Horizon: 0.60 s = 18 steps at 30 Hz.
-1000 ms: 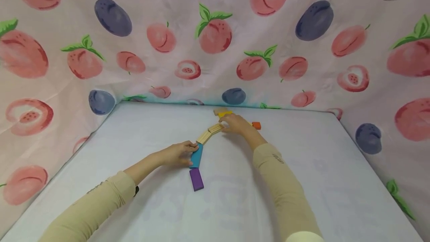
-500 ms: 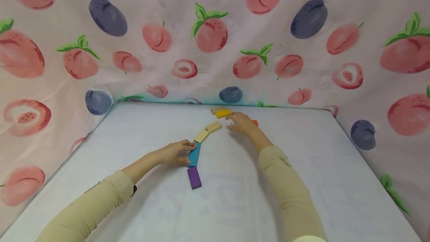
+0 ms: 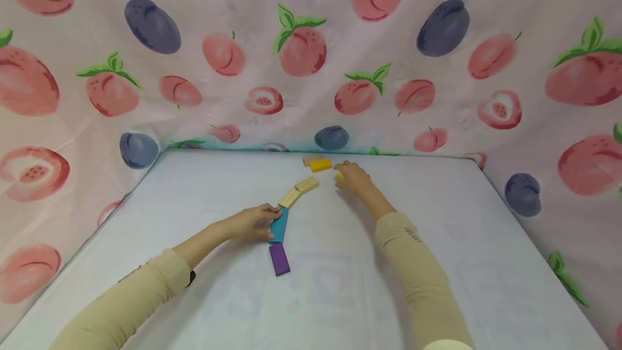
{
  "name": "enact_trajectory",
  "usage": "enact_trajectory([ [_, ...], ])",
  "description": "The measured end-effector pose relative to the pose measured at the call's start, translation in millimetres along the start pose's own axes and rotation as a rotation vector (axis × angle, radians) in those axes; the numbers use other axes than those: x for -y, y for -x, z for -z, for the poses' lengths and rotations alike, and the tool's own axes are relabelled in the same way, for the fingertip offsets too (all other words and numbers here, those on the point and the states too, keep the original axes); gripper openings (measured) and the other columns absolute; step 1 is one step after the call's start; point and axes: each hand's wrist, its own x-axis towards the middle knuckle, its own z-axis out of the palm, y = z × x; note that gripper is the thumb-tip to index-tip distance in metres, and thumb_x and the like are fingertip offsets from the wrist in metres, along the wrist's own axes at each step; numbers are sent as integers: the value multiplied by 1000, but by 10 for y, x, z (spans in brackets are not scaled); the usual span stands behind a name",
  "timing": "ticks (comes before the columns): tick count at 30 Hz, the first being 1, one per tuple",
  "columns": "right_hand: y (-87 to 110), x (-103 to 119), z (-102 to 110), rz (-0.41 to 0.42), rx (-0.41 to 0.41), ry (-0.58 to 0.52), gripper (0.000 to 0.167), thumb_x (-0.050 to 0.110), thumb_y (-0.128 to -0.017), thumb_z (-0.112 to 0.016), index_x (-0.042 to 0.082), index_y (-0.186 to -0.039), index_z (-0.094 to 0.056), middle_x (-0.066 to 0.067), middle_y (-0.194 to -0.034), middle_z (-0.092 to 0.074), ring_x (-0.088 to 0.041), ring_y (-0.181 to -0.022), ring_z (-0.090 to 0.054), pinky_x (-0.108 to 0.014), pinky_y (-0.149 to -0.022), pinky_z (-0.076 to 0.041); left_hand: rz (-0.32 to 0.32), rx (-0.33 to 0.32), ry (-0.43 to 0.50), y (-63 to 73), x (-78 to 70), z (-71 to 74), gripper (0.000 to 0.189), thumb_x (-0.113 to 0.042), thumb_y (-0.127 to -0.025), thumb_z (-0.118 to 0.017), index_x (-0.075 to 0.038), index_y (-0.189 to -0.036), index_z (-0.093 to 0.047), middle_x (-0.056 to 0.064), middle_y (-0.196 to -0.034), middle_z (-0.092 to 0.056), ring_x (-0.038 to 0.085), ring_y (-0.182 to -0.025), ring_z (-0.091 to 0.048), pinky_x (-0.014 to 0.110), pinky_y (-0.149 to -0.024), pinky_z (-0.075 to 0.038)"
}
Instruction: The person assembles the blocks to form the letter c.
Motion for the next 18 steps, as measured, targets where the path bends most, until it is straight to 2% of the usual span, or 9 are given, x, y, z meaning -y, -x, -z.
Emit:
enact_trajectory([
  [6, -46, -40, -68, -151, 73, 26, 60, 20, -87, -67, -4, -136, -42, -29, -134, -47, -47, -119, -46, -59, -98, -41, 10, 4, 15, 27, 0, -3, 62, -23, -87, -68, 2, -138, -43, 17, -143, -42, 35, -131, -43, 45, -108, -38],
  [12, -102, -77, -125, -200, 120, 16, 62, 19, -91, -61, -9, -139, -34, -34, -134, -42, -50, -119, -44, -60, -97, -42, 4, -2, 3, 41, 2, 5, 62, -23, -87, -68, 2, -138, -43, 17, -143, -42, 34, -131, -43, 44, -108, -38],
  [18, -124, -89, -143, -267, 132, 30, 54, 20, -93, -55, -11, -134, -38, -33, -132, -43, -50, -117, -45, -60, -96, -42, -2, 7, 4, 15, 19, -7, 62, -23, -87, -68, 2, -138, -43, 17, -143, -43, 34, -131, -43, 44, -108, -38],
])
